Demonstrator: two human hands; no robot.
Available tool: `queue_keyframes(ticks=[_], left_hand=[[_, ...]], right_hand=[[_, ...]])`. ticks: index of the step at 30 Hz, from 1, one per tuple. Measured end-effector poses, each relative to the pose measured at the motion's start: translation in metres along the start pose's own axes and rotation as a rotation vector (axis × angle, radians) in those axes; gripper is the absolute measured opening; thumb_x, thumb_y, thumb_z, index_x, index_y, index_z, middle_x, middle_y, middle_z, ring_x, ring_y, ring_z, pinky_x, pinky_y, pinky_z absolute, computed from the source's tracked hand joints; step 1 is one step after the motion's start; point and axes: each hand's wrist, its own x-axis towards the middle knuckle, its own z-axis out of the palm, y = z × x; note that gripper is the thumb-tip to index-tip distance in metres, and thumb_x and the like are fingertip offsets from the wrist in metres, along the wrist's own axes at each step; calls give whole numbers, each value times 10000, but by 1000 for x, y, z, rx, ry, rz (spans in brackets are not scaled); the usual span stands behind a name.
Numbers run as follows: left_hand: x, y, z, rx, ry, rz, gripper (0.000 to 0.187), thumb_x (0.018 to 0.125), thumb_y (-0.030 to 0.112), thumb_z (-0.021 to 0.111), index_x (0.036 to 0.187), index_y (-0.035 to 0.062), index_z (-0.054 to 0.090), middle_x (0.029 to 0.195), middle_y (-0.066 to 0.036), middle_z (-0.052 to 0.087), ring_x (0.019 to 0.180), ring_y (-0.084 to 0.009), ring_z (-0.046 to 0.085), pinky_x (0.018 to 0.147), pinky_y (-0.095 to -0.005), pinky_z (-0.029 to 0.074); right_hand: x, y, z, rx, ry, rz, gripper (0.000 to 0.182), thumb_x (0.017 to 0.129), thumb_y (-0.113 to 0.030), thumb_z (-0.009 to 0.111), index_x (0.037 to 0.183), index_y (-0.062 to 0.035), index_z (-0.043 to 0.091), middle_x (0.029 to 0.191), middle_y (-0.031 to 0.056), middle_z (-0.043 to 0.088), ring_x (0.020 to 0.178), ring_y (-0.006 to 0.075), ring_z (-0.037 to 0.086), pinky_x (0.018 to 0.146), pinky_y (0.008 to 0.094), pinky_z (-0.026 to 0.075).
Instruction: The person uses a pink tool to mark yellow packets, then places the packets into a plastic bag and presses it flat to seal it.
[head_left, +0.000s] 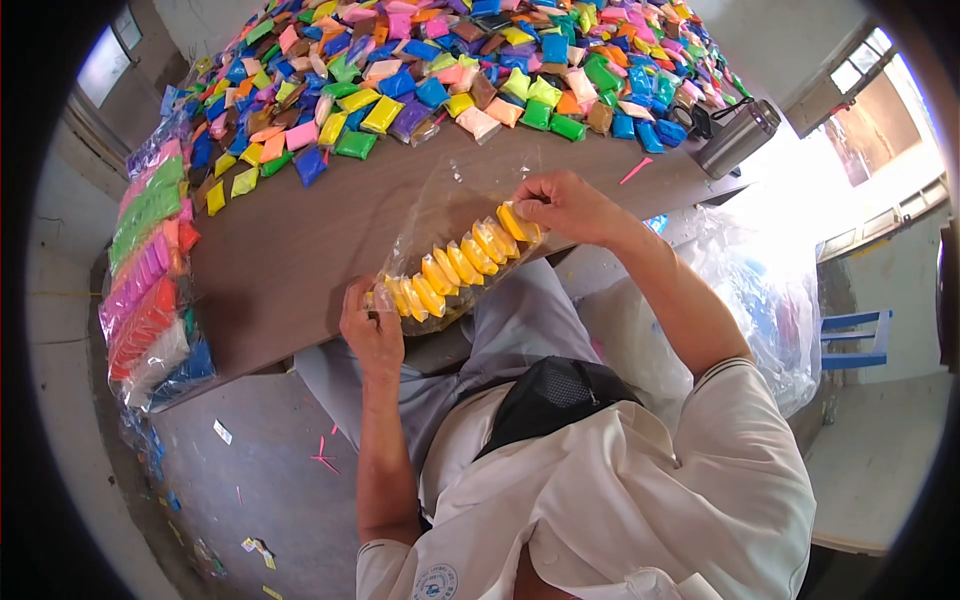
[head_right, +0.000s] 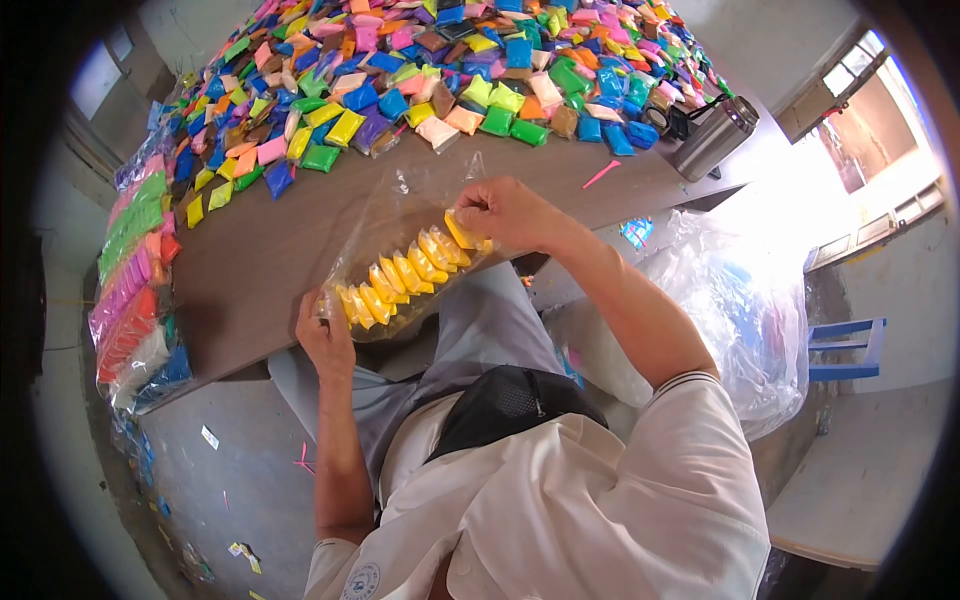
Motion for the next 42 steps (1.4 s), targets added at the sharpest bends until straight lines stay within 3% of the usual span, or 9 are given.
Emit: queue_keyframes(ticks=[8,16,22,25,28,31,34,37,42], left_hand=[[12,6,-3,-1,-47,-30,196,919,123,516,961,-33,627,903,-174,631,819,-334,611,763,-372,485],[49,-24,1,-321,43,-279,253,957,155,521,865,-42,651,782,-40,639,731,-97,558,689,-258,463],[43,-21,4,-272,87,-224,242,957,148,530,866,-37,656,782,-31,638,735,-87,556,689,-249,461],[40,-24,4,-252,92,-205,242,958,147,529,863,-37,655,780,-27,636,732,-84,553,685,-250,459],[40,-23,4,-240,96,-187,243,958,147,528,854,-35,651,772,-25,626,724,-85,546,676,-255,455],[40,-25,4,-241,88,-178,250,960,154,526,846,-34,645,760,-27,614,716,-90,541,666,-261,451],[40,-26,5,-228,86,-163,257,963,161,523,850,-39,638,752,-36,606,708,-98,537,660,-267,448],[41,-19,2,-196,70,-156,261,965,167,521,858,-44,632,751,-43,605,703,-104,535,657,-272,447],[40,-13,2,-178,80,-168,266,967,178,522,860,-43,627,747,-41,599,695,-104,522,649,-277,442]], right_hand=[[7,-4,-5,237,2,95,183,912,-213,629,917,-36,673,737,-18,610,633,47,543,559,225,421],[29,5,1,327,13,98,164,951,-209,597,897,-61,644,687,-48,555,592,25,493,515,199,374],[33,5,-4,126,-31,136,151,859,-176,622,784,-50,658,686,-18,606,588,26,483,512,204,366],[31,3,-1,114,7,98,204,783,-208,617,729,-22,680,646,31,630,589,89,532,535,269,409],[33,9,1,-20,72,5,203,781,-205,610,807,-24,699,690,58,658,641,138,588,595,300,460],[34,7,1,-66,11,-23,242,846,-178,601,993,-6,686,806,47,667,743,103,593,674,280,483],[31,-6,2,-184,-37,-43,306,859,-216,581,1101,-54,674,943,94,680,847,153,619,744,314,494],[30,-30,-1,-378,-151,-92,364,877,-283,544,1164,-88,657,1036,134,673,941,226,629,808,359,494],[51,-6,2,-338,-204,-237,441,884,-400,538,1175,-91,655,1041,159,665,956,293,631,814,407,494]])
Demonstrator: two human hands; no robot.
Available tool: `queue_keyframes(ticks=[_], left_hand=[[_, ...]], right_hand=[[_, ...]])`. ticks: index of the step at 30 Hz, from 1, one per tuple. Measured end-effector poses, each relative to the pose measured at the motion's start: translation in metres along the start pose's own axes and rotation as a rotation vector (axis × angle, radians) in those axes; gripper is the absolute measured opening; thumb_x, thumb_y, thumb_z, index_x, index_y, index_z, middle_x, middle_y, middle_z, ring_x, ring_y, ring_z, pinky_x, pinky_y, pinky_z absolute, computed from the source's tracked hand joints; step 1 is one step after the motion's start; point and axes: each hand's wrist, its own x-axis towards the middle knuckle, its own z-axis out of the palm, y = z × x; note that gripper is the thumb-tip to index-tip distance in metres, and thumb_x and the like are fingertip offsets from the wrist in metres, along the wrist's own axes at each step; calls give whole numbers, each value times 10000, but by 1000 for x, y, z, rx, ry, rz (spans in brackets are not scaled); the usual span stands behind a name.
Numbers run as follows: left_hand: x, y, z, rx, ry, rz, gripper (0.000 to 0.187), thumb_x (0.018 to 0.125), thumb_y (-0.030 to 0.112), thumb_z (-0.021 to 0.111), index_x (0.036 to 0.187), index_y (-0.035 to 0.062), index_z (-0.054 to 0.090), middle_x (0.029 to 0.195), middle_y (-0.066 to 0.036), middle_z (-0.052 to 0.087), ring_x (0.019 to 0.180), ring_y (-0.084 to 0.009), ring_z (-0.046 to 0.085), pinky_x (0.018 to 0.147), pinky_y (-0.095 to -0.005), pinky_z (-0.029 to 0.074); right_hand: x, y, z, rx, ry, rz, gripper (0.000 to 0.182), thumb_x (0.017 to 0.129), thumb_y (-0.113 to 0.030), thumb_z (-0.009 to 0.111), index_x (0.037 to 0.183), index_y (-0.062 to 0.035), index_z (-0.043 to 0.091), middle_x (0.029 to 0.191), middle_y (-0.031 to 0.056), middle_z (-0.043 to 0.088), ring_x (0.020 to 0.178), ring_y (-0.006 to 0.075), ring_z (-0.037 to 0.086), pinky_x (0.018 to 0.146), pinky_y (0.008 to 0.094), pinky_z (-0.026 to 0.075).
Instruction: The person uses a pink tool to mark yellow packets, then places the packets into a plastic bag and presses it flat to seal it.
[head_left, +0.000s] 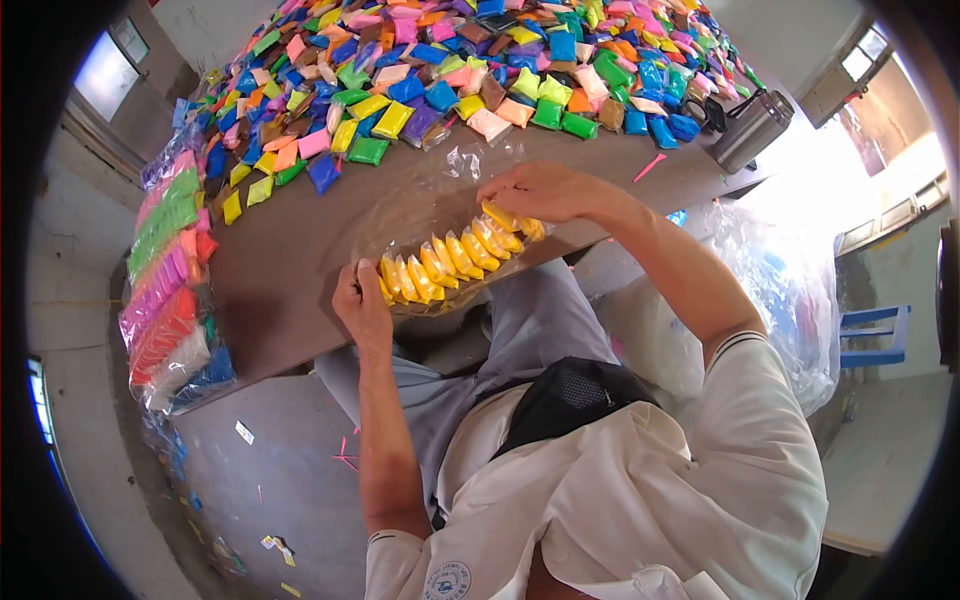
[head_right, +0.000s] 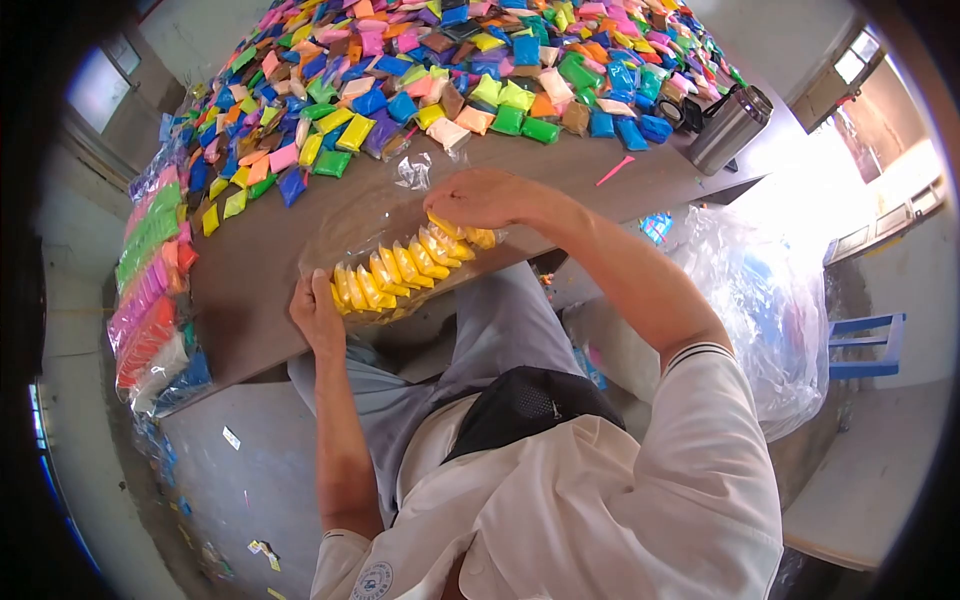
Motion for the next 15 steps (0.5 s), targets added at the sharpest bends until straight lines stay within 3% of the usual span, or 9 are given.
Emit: queue_keyframes(ticks=[1,4,7,10,15], left_hand=[[0,1,0,0,0,4,268,967,179,521,858,-42,626,745,-39,596,694,-102,518,647,-277,440],[-1,3,-1,5,-5,-9,272,969,182,517,854,-39,625,739,-33,585,693,-96,508,642,-272,435],[-1,3,-1,4,-5,-20,274,971,183,514,853,-38,624,736,-30,577,694,-93,503,641,-267,432],[-1,2,0,-8,0,-19,276,972,185,512,852,-37,624,737,-31,580,694,-96,505,642,-267,432],[-1,1,-1,-6,3,-2,279,973,184,508,851,-36,626,741,-36,592,692,-102,512,644,-268,435]], right_hand=[[1,1,1,20,22,-34,451,883,-412,537,1179,-93,654,1036,160,663,950,300,631,811,413,494],[-10,-38,-11,-184,-94,175,404,858,-431,548,1046,-114,711,978,126,707,953,325,656,839,431,510],[-10,-28,-1,-326,-43,136,357,874,-356,535,1031,-77,694,940,148,685,894,342,649,771,438,500],[-7,-23,-1,-460,-35,138,311,855,-351,559,923,-81,698,876,139,684,856,344,650,739,445,499],[-11,-26,0,-367,52,104,229,830,-266,559,864,-83,693,851,133,679,816,342,645,718,448,495]])
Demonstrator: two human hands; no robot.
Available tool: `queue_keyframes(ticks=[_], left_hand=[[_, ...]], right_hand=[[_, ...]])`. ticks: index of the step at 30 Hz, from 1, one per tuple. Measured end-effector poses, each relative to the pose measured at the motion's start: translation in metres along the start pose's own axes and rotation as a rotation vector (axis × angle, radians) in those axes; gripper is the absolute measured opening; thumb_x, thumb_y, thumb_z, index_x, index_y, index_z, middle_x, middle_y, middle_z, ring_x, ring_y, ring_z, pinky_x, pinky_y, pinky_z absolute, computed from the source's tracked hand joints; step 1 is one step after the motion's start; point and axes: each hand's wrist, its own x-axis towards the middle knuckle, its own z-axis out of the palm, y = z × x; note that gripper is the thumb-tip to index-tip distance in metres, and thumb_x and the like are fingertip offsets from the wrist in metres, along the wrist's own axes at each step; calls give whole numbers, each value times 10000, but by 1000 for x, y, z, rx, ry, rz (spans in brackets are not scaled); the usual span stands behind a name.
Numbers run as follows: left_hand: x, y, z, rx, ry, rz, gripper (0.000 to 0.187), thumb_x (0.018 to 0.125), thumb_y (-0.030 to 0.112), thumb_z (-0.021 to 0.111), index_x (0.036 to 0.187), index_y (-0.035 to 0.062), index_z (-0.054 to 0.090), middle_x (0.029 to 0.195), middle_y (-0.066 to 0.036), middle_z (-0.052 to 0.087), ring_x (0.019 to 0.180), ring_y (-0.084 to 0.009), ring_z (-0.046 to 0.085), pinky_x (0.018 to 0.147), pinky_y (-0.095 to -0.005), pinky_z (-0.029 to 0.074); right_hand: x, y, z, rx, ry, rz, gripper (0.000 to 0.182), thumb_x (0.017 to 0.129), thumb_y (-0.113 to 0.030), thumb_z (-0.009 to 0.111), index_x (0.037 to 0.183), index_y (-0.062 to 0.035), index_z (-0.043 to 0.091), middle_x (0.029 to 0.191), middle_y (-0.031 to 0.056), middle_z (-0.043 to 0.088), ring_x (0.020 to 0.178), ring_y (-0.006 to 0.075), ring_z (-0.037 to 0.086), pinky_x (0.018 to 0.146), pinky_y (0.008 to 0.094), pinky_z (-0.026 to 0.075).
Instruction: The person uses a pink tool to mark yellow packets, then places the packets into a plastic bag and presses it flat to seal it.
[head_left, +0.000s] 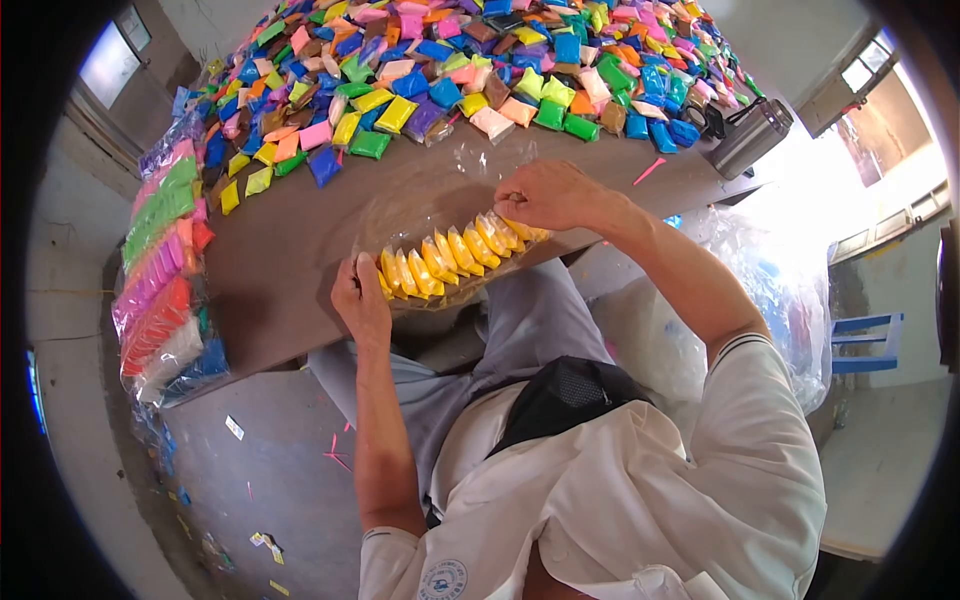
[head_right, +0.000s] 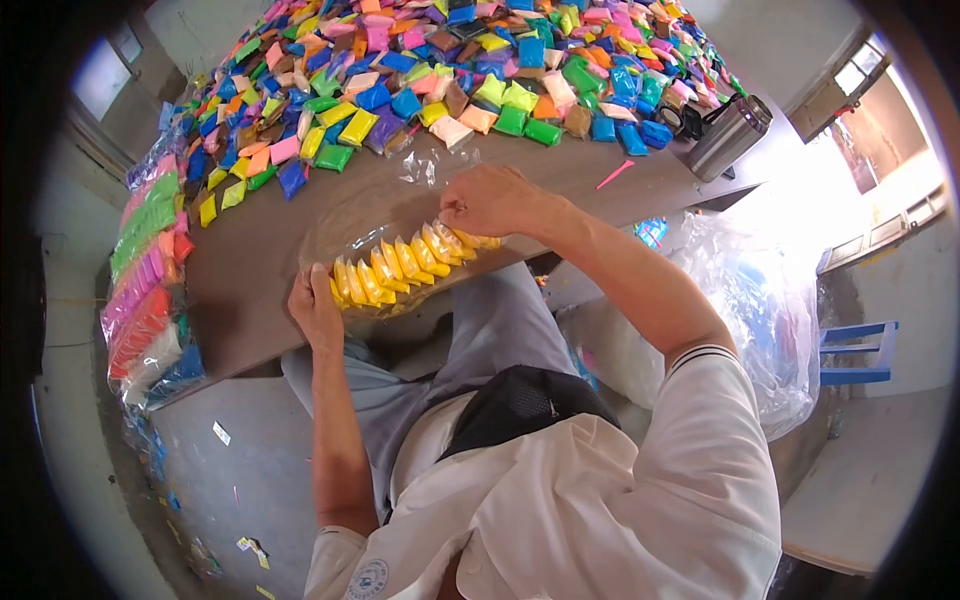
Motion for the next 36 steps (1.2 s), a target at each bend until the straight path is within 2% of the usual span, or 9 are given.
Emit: queue_keyframes(ticks=[1,4,7,13,16,22,26,34,36], left_hand=[[0,0,0,4,-2,-4,279,974,183,507,851,-36,627,743,-37,595,692,-103,514,644,-268,435],[1,0,0,-11,-1,-8,279,973,182,506,850,-36,629,742,-38,596,693,-103,516,646,-268,437],[1,-2,1,-29,2,-23,281,973,183,505,849,-36,630,739,-38,595,694,-102,517,648,-270,438],[0,1,0,-16,1,-34,289,974,185,496,850,-38,631,740,-38,596,698,-102,519,647,-272,435],[0,3,-1,-12,-1,-34,290,976,188,494,854,-37,631,747,-42,599,703,-105,520,648,-274,432],[1,0,-1,-10,-12,-9,295,985,195,493,861,-34,631,757,-52,601,707,-115,521,653,-281,433],[2,-3,-2,-25,-19,4,297,987,201,493,864,-31,631,760,-57,606,710,-121,522,658,-283,435],[0,2,-2,-2,-11,-37,322,990,231,497,860,-32,632,760,-55,607,713,-122,524,665,-290,441],[2,2,-2,-11,-12,-49,323,987,230,500,857,-34,634,758,-55,606,715,-121,525,667,-288,441]], right_hand=[[-1,1,2,53,50,-24,219,828,-249,553,860,-82,691,850,131,680,812,342,645,716,447,494],[0,2,-5,0,-128,24,231,841,-234,550,933,-82,698,853,130,682,807,337,647,705,440,494],[0,11,-1,106,29,-61,253,840,-216,580,1012,-73,697,863,125,689,800,305,664,726,424,505],[-25,-4,-25,536,99,69,286,775,-227,697,1000,-52,697,950,147,692,936,290,657,842,427,506],[-43,-16,-4,216,310,-326,531,736,-244,773,1209,-59,621,1206,138,629,1146,310,588,981,421,460],[-38,-46,42,-50,331,-326,818,683,-395,802,1373,-106,469,1423,111,471,1336,298,417,1103,457,327],[-23,-23,71,-89,316,-308,811,668,-385,816,1353,-114,477,1410,107,466,1336,312,402,1090,447,334],[-30,-51,39,-143,344,-357,873,639,-465,800,1387,-165,466,1461,97,421,1342,319,400,1093,460,317],[-20,-50,52,-146,336,-430,799,688,-415,789,1380,-179,468,1421,81,459,1307,305,439,1071,468,345]])
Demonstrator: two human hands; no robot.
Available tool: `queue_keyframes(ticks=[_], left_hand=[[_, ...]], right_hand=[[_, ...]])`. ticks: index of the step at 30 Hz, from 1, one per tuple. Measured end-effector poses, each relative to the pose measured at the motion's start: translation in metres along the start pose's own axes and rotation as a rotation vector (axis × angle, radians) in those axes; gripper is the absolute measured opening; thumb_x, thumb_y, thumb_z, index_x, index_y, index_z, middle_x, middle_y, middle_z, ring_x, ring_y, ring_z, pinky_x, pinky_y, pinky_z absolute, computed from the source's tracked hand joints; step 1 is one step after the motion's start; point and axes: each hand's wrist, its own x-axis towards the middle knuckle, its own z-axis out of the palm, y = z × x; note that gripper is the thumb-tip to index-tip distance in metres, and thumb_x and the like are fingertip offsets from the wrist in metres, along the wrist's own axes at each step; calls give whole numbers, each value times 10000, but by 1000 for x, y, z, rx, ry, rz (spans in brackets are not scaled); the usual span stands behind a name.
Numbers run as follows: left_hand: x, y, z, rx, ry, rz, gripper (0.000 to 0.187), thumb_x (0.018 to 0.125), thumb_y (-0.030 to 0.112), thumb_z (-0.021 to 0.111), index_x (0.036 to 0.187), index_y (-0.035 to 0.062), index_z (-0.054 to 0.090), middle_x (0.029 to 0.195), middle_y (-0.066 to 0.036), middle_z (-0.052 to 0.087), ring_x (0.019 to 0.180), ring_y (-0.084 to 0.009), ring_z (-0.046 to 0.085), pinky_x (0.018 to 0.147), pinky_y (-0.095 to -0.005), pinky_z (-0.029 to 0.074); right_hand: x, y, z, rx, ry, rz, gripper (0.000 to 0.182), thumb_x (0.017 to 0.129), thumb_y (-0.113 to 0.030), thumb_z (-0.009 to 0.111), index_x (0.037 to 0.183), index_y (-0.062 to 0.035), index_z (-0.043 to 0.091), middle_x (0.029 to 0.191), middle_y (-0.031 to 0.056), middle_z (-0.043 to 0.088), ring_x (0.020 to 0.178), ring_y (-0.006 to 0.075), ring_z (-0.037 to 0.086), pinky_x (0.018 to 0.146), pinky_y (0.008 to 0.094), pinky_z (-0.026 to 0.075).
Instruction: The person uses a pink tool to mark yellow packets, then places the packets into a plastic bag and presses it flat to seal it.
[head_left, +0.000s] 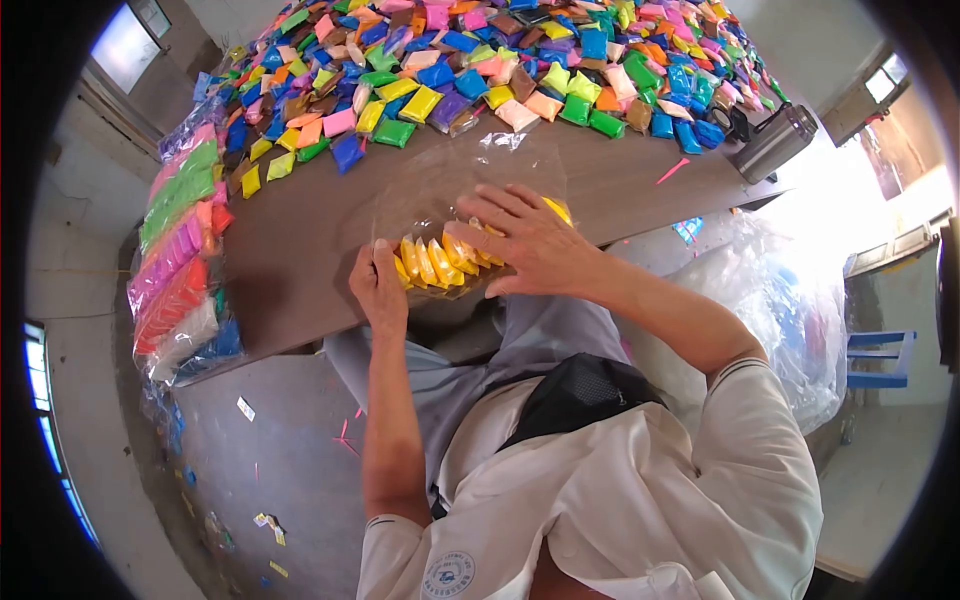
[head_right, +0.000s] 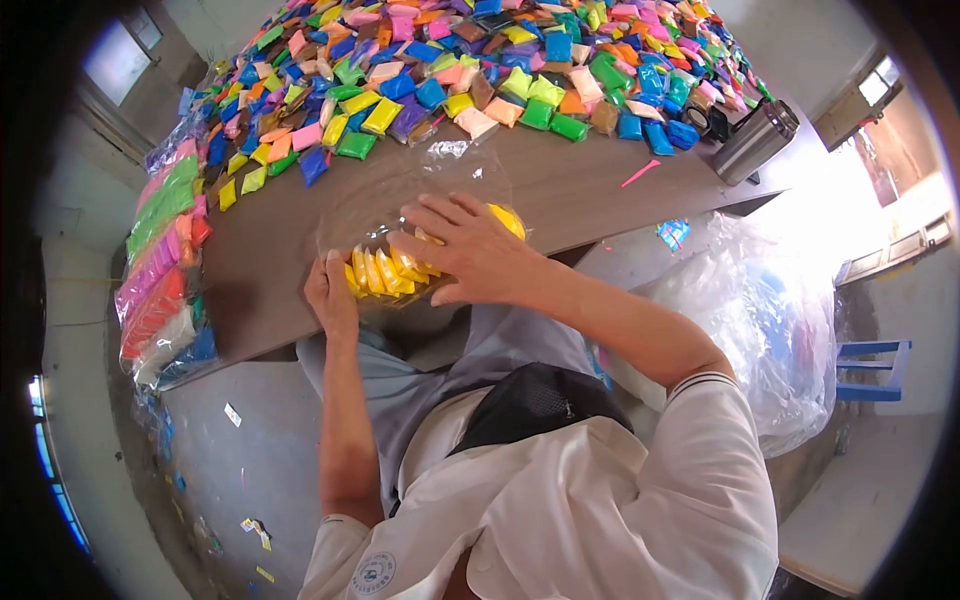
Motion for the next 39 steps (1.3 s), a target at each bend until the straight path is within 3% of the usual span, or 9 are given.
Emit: queue_keyframes(ticks=[4,7,10,13,19,22,26,31,39], left_hand=[[5,-8,-5,-40,-27,-31,307,974,219,519,847,-35,636,754,-47,599,720,-112,525,670,-275,438],[14,-9,-6,-94,-35,-105,286,957,214,549,849,-32,645,751,-34,592,718,-94,515,658,-263,425],[30,2,-11,-118,-79,-247,271,940,215,579,863,-31,661,742,-18,587,704,-75,499,639,-250,408],[46,15,-18,-22,-151,-302,261,929,212,594,884,-32,672,720,-8,580,681,-66,488,620,-241,396],[64,7,-20,113,-239,-298,274,921,214,598,894,-51,664,690,-8,589,642,-72,498,593,-252,400],[77,5,-17,133,-276,-250,290,922,221,594,888,-60,660,686,-32,607,628,-90,509,593,-270,409],[99,-8,-9,303,-303,-81,273,920,210,584,901,-52,660,678,-82,615,631,-134,548,616,-301,432],[93,-28,1,376,-160,-11,205,911,157,579,922,-35,652,740,-109,626,679,-167,578,664,-321,460],[71,-19,4,238,-69,-17,164,923,122,586,908,-32,643,757,-80,615,689,-142,577,669,-294,464]], right_hand=[[13,17,27,82,-75,-25,608,778,-391,721,1321,-207,518,1355,51,525,1217,298,519,1034,445,391],[40,33,6,318,-365,135,522,857,-412,661,1314,-182,558,1328,73,549,1206,268,528,981,436,431],[60,51,4,497,-459,250,411,876,-414,631,1186,-145,651,1166,91,631,1096,301,588,939,411,452],[67,77,33,360,-248,79,444,900,-460,596,1166,-115,680,1073,109,659,1021,288,625,874,420,479],[83,97,39,583,-500,209,481,874,-490,622,1092,-70,709,975,134,701,913,302,651,793,402,496],[86,99,33,654,-654,256,470,873,-444,672,1113,-40,679,1033,144,656,942,284,628,808,381,495],[82,99,33,646,-579,248,490,857,-439,693,1116,-24,670,1068,150,659,948,276,636,809,385,501],[76,94,17,669,-422,323,541,833,-452,711,1182,-45,643,1220,151,616,1070,286,606,880,372,495],[96,58,16,590,-399,52,736,695,-356,775,1335,-86,531,1288,143,587,1161,312,566,971,420,450]])
